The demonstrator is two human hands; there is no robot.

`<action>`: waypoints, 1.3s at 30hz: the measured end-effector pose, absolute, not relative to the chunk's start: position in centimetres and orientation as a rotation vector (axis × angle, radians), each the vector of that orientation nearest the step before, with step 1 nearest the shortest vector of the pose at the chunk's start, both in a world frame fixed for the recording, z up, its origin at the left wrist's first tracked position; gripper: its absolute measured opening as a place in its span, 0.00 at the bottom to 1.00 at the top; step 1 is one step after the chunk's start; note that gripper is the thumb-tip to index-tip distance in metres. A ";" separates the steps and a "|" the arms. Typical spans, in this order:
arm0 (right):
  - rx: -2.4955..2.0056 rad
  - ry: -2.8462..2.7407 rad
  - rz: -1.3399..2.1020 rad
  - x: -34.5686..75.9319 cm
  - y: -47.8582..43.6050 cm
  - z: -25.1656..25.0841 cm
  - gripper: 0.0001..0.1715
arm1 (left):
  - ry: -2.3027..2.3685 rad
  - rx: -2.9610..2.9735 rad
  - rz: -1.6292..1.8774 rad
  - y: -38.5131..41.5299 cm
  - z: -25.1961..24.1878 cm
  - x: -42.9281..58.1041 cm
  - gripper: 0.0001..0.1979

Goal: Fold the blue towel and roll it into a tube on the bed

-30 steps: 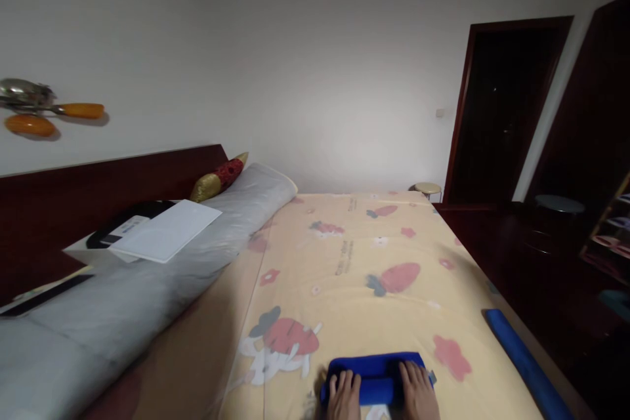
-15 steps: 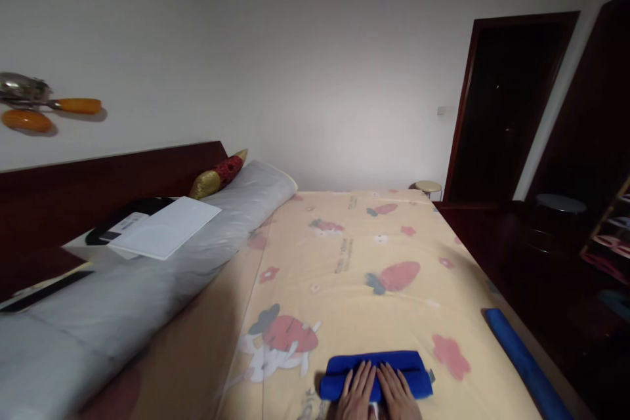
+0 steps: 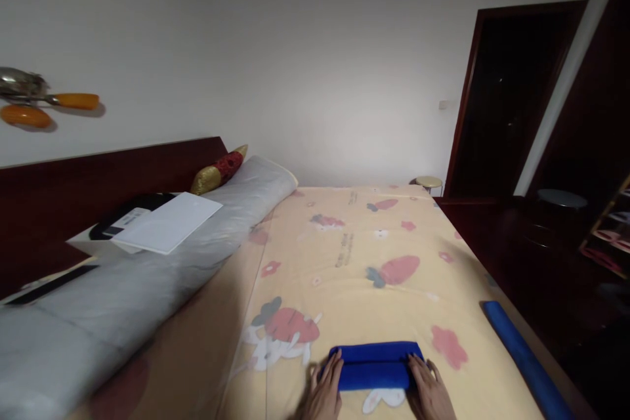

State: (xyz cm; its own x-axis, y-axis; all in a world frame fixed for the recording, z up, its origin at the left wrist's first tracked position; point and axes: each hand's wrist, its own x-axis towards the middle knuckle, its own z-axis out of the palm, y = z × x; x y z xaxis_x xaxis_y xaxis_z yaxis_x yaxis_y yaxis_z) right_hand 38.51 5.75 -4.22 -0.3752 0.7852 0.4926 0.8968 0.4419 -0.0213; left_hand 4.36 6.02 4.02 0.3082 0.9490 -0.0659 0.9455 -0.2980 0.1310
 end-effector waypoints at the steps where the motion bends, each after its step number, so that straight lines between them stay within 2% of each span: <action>1: -1.497 -2.274 -0.225 38.4 5.9 -3.6 0.30 | 1.760 2.403 0.036 6.1 4.6 4.1 0.38; 5: -1.875 -2.186 0.216 37.2 6.3 0.3 0.34 | 1.748 2.329 0.138 6.7 6.0 3.2 0.26; 7: -1.952 -2.167 0.328 36.4 6.6 2.1 0.32 | 1.790 2.225 0.127 7.0 5.8 3.4 0.23; 9: -1.988 -2.167 0.379 35.7 6.9 3.2 0.31 | 1.875 2.151 0.132 7.2 5.3 4.2 0.25; 12: -1.971 -2.162 0.384 34.2 7.4 3.7 0.38 | 1.941 2.162 0.213 7.3 4.6 6.4 0.31; 15: -1.748 -2.237 0.447 32.2 7.8 3.7 0.43 | 1.764 2.318 0.275 7.4 4.3 9.1 0.35; 21: -1.567 -2.308 0.551 31.3 8.6 2.7 0.43 | 1.621 2.600 0.297 8.5 3.3 11.3 0.35; 27: -1.489 -2.407 0.471 32.7 8.9 0.5 0.40 | 1.593 2.706 0.234 8.6 2.0 10.3 0.41; 34: -1.454 -2.445 0.276 32.3 8.8 0.5 0.44 | 1.569 2.685 0.194 8.8 2.2 11.0 0.41; 39: -1.454 -2.447 0.133 34.5 8.8 0.9 0.42 | 1.639 2.656 0.119 9.4 2.6 9.0 0.41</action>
